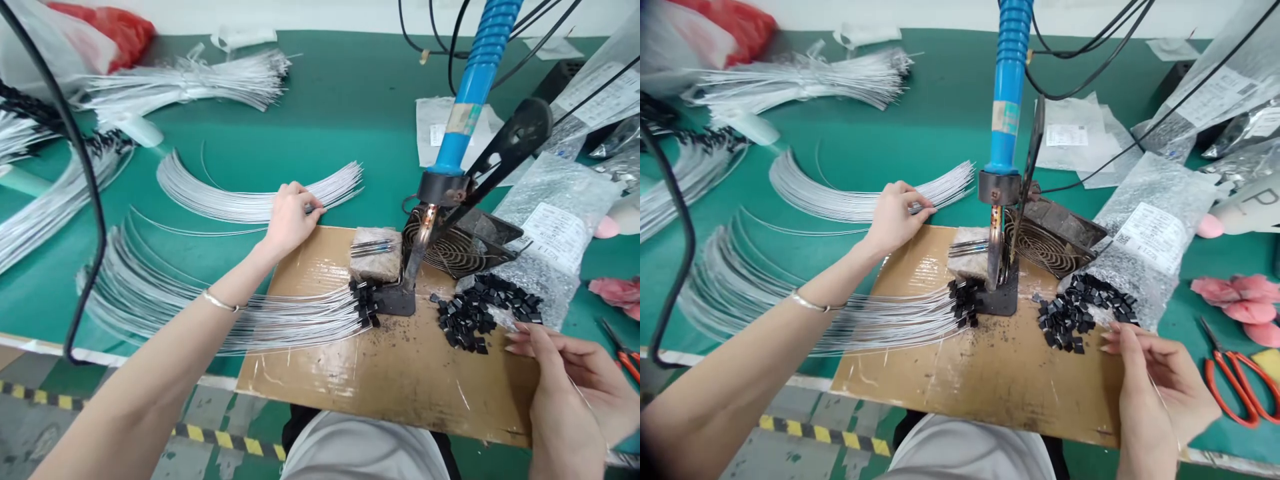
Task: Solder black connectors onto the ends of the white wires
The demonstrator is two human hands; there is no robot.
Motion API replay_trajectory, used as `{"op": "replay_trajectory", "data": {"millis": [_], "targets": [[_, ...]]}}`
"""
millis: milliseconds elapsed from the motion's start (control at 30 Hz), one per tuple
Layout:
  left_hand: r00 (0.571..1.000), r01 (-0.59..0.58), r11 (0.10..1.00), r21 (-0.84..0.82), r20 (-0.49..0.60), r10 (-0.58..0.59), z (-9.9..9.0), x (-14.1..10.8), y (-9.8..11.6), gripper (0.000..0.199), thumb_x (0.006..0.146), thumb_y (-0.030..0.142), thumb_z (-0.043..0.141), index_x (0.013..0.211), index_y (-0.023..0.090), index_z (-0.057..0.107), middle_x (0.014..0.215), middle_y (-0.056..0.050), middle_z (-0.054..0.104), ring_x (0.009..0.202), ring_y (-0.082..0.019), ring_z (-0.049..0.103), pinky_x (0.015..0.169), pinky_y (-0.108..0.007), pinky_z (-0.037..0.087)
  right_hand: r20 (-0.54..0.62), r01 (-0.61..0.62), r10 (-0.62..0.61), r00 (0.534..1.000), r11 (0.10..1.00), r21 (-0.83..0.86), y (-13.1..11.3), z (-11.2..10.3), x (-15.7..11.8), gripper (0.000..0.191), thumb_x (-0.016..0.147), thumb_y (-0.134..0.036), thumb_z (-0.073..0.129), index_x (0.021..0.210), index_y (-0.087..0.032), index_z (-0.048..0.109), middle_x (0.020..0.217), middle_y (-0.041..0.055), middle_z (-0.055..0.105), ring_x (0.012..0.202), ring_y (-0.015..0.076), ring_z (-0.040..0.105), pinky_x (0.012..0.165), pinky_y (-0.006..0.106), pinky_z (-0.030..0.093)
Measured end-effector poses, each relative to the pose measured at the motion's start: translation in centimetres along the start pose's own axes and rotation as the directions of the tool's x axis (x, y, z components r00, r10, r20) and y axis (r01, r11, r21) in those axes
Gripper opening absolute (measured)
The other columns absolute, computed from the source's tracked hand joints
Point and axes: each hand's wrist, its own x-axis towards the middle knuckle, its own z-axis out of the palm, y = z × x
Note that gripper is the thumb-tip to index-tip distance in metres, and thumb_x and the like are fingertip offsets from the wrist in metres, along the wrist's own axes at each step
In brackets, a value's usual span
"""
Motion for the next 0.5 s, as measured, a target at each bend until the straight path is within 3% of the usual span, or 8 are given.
{"op": "replay_trajectory", "data": {"millis": [100,267,400,500], "targets": [[0.999,-0.029,0.999,-0.028,-0.017,0.029,0.0,0.5,0.6,0.011,0.092,0.020,0.073,0.082,0.021,0.074,0.097,-0.009,0.072,0.105,-0.031,0.064,0.104,-0.052,0.052,-0.024,-0.017,0.017,1.000,0.999,0.029,-0.2,0.1,0.1,0.048,0.058,-0.068,0.095,0.064,-0.029,0.069,0.077,0.0085,0.075,0.068,0.0260,0.070,0.082,0.051,0.061],[0.992,-0.028,0.997,-0.074,-0.121,0.019,-2.8,-0.1,0.3,0.012,0.096,0.024,0.067,0.087,0.024,0.074,0.103,-0.006,0.080,0.100,-0.027,0.071,0.100,-0.045,0.056,-0.009,-0.009,0.009,1.000,1.000,0.008,0.0,-0.1,0.3,0.047,0.060,-0.067,0.096,0.067,-0.028,0.070,0.079,0.0077,0.076,0.068,0.0257,0.071,0.085,0.052,0.064],[0.968,0.024,0.948,-0.316,-0.231,-0.102,-5.5,-1.4,1.4,0.009,0.092,0.031,0.071,0.085,0.026,0.073,0.089,-0.003,0.080,0.081,-0.021,0.074,0.080,-0.038,0.062,0.000,-0.017,0.017,1.000,1.000,0.007,0.0,-0.2,0.1,0.044,0.067,-0.067,0.094,0.067,-0.030,0.068,0.076,0.0069,0.072,0.070,0.0272,0.071,0.092,0.056,0.065],[0.968,0.043,0.885,-0.463,-0.201,-0.152,-7.3,-3.1,3.0,0.014,0.091,0.037,0.074,0.082,0.026,0.072,0.073,-0.001,0.075,0.062,-0.019,0.070,0.063,-0.038,0.059,0.019,0.024,-0.023,1.000,1.000,-0.015,0.1,-0.3,-0.1,0.041,0.073,-0.064,0.091,0.069,-0.031,0.068,0.073,0.0065,0.070,0.071,0.0278,0.072,0.092,0.056,0.065]]}}
